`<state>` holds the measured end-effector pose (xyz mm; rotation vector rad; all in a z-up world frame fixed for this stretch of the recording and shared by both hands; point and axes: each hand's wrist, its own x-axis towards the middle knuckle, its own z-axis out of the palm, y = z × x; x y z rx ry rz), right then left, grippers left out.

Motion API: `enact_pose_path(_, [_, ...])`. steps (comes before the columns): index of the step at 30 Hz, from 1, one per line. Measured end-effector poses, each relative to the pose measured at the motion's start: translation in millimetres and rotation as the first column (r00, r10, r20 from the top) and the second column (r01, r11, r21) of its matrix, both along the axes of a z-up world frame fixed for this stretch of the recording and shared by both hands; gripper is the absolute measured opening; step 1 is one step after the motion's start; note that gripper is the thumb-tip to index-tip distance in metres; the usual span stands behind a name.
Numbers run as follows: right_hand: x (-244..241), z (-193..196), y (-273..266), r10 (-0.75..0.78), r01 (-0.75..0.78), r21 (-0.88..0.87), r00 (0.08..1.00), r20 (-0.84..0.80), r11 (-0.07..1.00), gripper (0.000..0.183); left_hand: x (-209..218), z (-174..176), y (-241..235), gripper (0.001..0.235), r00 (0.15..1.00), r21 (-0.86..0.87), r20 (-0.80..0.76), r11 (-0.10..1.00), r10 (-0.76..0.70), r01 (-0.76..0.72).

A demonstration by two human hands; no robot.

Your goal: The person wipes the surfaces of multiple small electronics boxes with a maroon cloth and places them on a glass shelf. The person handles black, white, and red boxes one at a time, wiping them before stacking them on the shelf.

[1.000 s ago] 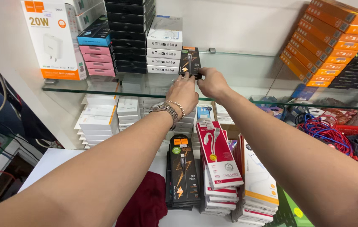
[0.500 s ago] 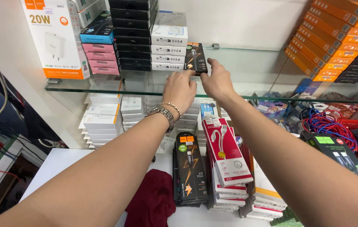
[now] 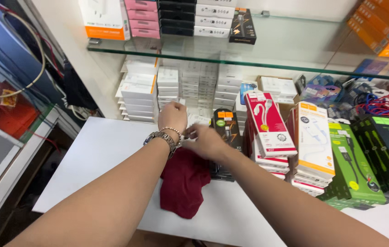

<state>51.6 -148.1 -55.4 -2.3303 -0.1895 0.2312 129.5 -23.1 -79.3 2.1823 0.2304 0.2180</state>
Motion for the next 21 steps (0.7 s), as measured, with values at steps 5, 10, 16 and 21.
enact_pose_path(5, [-68.9,-39.0,43.6,0.415,-0.359,-0.593,0.909,-0.047,0.72,0.117,-10.3,-54.7,46.1,0.037,0.971,0.079,-0.238,0.997,0.001,0.019])
enact_pose_path(10, [-70.2,-15.7,35.5,0.13,-0.121,-0.2,0.991,0.032,0.972,0.073,-11.0,-41.3,63.6,0.036,0.991,0.055,-0.1,0.995,0.086,-0.081])
enact_pose_path(16, [-37.9,35.6,-15.5,-0.224,0.222,0.044,0.917,0.329,0.974,0.067,-16.8,-24.8,25.6,0.039,0.92,-0.272,0.022,0.888,0.392,-0.372])
enact_pose_path(21, [-45.4,27.8,-32.8,-0.25,0.321,-0.23,0.923,0.291,0.919,0.095,-12.7,-48.4,-42.3,0.072,0.916,-0.342,-0.4,0.932,-0.028,-0.12])
